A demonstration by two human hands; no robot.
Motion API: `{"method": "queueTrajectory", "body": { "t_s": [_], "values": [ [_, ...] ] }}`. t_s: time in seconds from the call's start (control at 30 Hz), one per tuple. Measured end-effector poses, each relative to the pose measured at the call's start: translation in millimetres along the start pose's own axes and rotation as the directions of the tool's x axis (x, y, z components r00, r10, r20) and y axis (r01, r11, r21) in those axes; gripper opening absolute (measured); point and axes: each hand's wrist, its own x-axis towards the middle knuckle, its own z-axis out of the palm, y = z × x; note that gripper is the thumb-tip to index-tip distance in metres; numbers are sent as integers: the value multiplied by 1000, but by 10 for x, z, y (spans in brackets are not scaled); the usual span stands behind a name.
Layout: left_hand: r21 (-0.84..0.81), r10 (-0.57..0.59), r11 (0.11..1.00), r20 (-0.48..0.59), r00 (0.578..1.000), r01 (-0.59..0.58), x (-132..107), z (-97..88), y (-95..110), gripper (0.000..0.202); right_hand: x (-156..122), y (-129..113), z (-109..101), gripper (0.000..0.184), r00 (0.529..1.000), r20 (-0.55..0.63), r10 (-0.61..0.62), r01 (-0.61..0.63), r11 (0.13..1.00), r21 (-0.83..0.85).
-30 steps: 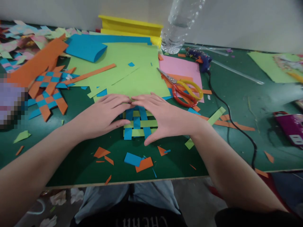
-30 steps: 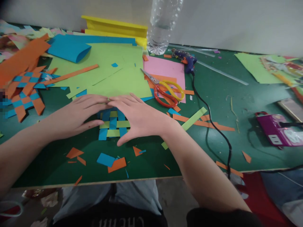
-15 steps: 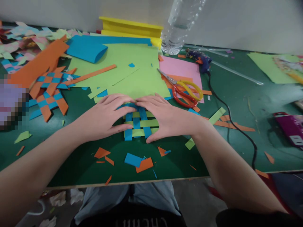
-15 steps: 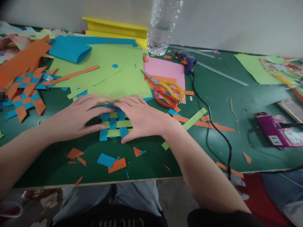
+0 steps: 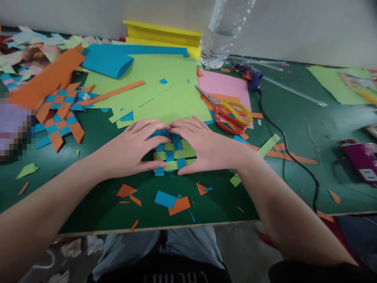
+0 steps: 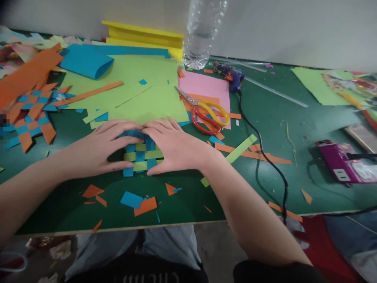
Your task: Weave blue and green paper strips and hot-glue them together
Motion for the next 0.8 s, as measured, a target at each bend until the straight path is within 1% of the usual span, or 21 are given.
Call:
{"method": "queueTrajectory", "body": {
  "t_s": [0.2,0.3,0.4,0.43,0.47,0.5,0.57,0.7,0.8],
  "values": [
    [-12,3,1000,-1,1000,-3,1,2,3,61,7,-2,33,95,999,-33,10,-10,1000,-18],
    [-41,-13,999,-7,1000,13,1,-30,7,60,5,7,40,94,999,-41,15,-15,1000,-7],
    [-78,-87,993,-19,996,86,-14,-114,-7,63,4,-2,22,96,999,-53,12,-11,1000,10],
    [-81,-126,989,-6,992,125,-24,-147,-20,66,4,-9,14,96,998,-58,10,-9,1000,12],
    [-70,-173,982,5,985,172,-37,-179,-37,67,3,-17,7,96,998,-67,8,-7,1000,13],
    [-56,-197,979,1,980,197,-51,-204,-59,70,3,-25,3,95,997,-76,6,-5,1000,12],
    [-34,-232,972,36,972,233,-81,-230,-108,71,3,-36,6,94,996,-93,-3,4,1000,11],
    [-39,-180,983,53,982,182,-126,-189,-174,74,8,-45,47,95,995,-96,-13,12,1000,-9],
    [-31,-160,986,64,985,162,-137,-142,-164,79,20,-67,81,94,995,-92,-30,27,999,-37]
  ]
}}
